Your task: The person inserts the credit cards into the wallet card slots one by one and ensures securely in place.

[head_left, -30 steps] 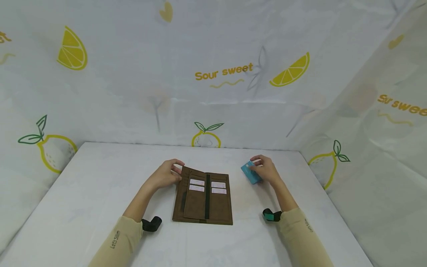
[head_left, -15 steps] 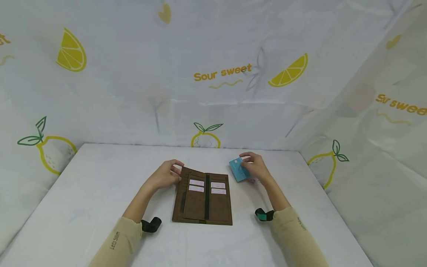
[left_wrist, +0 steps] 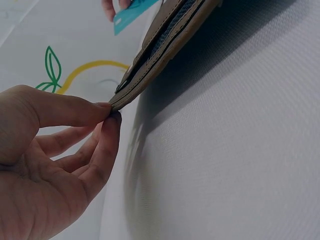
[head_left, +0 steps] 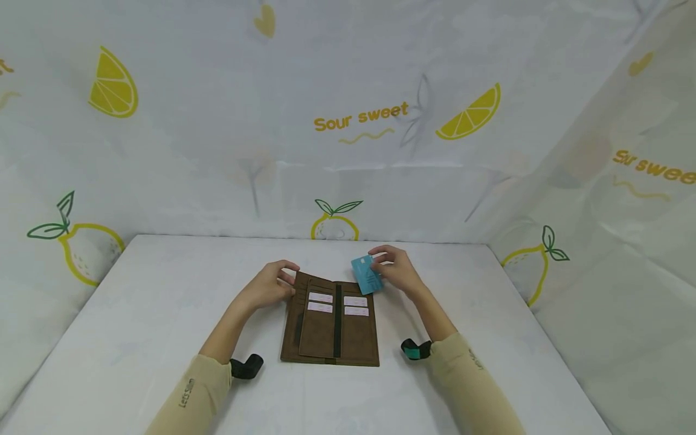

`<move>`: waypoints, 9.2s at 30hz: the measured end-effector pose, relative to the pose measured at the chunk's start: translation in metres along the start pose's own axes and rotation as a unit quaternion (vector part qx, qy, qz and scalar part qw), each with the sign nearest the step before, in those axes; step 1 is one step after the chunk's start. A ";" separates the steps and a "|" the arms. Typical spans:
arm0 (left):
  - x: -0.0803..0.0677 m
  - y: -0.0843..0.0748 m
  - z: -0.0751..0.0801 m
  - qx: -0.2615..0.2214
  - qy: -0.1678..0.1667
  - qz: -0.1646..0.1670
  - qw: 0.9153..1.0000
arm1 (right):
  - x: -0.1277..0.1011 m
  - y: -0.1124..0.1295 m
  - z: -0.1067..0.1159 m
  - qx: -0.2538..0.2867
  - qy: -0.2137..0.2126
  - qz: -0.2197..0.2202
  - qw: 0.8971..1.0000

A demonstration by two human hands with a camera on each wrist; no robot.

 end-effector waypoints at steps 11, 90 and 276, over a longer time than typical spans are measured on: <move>0.000 0.000 0.000 0.000 -0.002 -0.001 1.000 | 0.002 0.008 -0.016 -0.004 0.015 0.006 1.000; 0.000 0.002 -0.001 -0.003 0.000 0.005 1.000 | -0.011 -0.001 -0.026 -0.060 0.123 0.072 0.988; 0.000 -0.004 0.000 0.003 -0.004 -0.009 1.000 | 0.015 0.070 -0.075 0.066 0.034 0.081 0.994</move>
Point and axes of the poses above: each hand's wrist, its own x-axis towards the middle knuckle, its own z-axis out of the back of the hand, y = z × x, the point moved 8 cm from there along x, towards the middle knuckle, and after that the axes turned 10 degrees about -x, right-handed, at the moved point
